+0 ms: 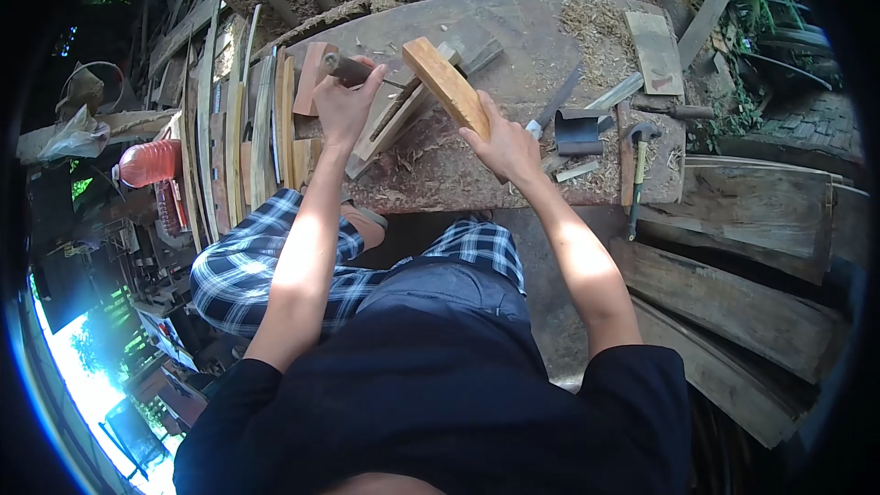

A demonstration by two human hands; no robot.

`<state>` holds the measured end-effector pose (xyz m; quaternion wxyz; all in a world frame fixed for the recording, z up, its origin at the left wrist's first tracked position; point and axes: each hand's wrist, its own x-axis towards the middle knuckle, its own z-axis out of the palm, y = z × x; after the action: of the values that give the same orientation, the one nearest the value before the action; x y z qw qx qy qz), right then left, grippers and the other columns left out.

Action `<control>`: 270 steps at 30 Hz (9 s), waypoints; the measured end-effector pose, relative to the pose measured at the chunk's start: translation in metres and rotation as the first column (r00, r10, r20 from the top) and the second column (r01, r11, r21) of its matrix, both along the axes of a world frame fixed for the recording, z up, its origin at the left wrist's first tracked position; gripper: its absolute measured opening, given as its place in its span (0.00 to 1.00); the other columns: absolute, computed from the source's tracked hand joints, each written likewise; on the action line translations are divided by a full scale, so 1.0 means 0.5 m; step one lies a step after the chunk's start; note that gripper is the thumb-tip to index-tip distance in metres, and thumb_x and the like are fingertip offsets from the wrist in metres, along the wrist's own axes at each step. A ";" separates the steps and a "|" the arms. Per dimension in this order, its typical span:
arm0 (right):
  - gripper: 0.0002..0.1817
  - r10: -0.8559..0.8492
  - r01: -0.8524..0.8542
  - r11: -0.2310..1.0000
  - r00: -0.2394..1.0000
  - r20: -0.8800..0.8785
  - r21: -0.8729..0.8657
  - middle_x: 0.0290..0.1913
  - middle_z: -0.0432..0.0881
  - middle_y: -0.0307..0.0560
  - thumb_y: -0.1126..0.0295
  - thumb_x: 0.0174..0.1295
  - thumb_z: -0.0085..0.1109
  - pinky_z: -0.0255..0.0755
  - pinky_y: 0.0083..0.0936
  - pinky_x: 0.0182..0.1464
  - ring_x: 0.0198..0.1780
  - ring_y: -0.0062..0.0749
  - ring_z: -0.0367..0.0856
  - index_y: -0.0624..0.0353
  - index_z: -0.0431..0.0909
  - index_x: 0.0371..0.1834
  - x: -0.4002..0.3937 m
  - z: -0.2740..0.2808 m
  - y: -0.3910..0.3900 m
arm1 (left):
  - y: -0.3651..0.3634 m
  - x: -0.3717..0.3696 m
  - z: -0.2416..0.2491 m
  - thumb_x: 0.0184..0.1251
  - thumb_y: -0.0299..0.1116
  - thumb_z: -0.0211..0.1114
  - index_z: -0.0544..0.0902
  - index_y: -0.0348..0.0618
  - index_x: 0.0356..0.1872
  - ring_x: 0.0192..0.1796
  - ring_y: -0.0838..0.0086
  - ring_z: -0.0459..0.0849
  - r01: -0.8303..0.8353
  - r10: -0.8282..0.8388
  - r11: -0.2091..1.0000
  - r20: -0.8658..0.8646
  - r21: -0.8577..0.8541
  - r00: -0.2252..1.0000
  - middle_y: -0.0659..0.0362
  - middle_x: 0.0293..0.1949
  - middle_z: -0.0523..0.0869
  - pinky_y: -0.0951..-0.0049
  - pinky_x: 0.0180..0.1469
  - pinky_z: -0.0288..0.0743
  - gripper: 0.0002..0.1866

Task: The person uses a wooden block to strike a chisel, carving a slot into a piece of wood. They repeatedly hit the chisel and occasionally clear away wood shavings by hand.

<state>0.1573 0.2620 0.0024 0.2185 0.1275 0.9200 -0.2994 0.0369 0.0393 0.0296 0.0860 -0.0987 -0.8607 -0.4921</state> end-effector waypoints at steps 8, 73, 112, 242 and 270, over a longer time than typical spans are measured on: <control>0.45 0.007 -0.007 1.000 1.000 0.006 -0.007 0.48 0.87 0.63 0.39 0.65 0.53 0.79 0.52 0.53 0.51 0.60 0.86 0.39 0.50 0.82 0.000 0.006 0.006 | 0.014 0.010 -0.014 0.59 0.31 0.78 0.88 0.37 0.38 0.33 0.81 0.87 0.060 -0.061 0.998 0.070 0.008 0.996 0.61 0.29 0.90 0.77 0.38 0.80 0.10; 0.43 -0.421 0.379 0.898 0.886 -0.191 -0.223 0.58 0.82 0.66 0.45 0.65 0.62 0.75 0.49 0.60 0.58 0.68 0.81 0.39 0.53 0.80 0.088 -0.155 0.011 | -0.139 0.040 -0.158 0.54 0.45 0.77 0.82 0.53 0.58 0.50 0.58 0.89 0.112 0.175 0.701 0.321 -0.705 0.931 0.60 0.51 0.88 0.57 0.48 0.83 0.28; 0.44 -0.391 0.354 0.907 0.909 -0.144 -0.230 0.58 0.82 0.66 0.46 0.65 0.63 0.74 0.47 0.60 0.59 0.65 0.81 0.41 0.52 0.81 0.082 -0.143 0.011 | 0.000 -0.071 0.006 0.69 0.38 0.68 0.78 0.38 0.22 0.21 0.76 0.68 -0.015 0.002 0.971 0.055 0.237 0.998 0.57 0.17 0.74 0.69 0.27 0.67 0.18; 0.47 -0.012 0.011 0.999 0.999 -0.038 -0.038 0.51 0.84 0.71 0.36 0.63 0.55 0.76 0.53 0.58 0.54 0.68 0.83 0.33 0.49 0.83 -0.060 -0.030 -0.095 | -0.028 -0.029 -0.046 0.75 0.38 0.66 0.77 0.43 0.25 0.25 0.86 0.75 -0.066 0.013 0.957 0.185 0.283 0.983 0.65 0.23 0.80 0.80 0.30 0.69 0.17; 0.46 -0.151 -0.159 0.893 0.777 -0.611 -0.421 0.54 0.85 0.64 0.42 0.62 0.60 0.81 0.49 0.56 0.51 0.60 0.87 0.42 0.54 0.82 -0.110 0.255 -0.140 | -0.027 -0.004 -0.058 0.69 0.28 0.66 0.80 0.36 0.29 0.29 0.83 0.75 -0.041 0.066 0.932 -0.057 0.360 0.996 0.65 0.23 0.80 0.74 0.33 0.71 0.08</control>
<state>0.1023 0.1921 0.1297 -0.0775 -0.0362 0.8445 -0.5286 0.0350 0.0259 0.0005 0.1450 -0.0745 -0.7554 -0.6346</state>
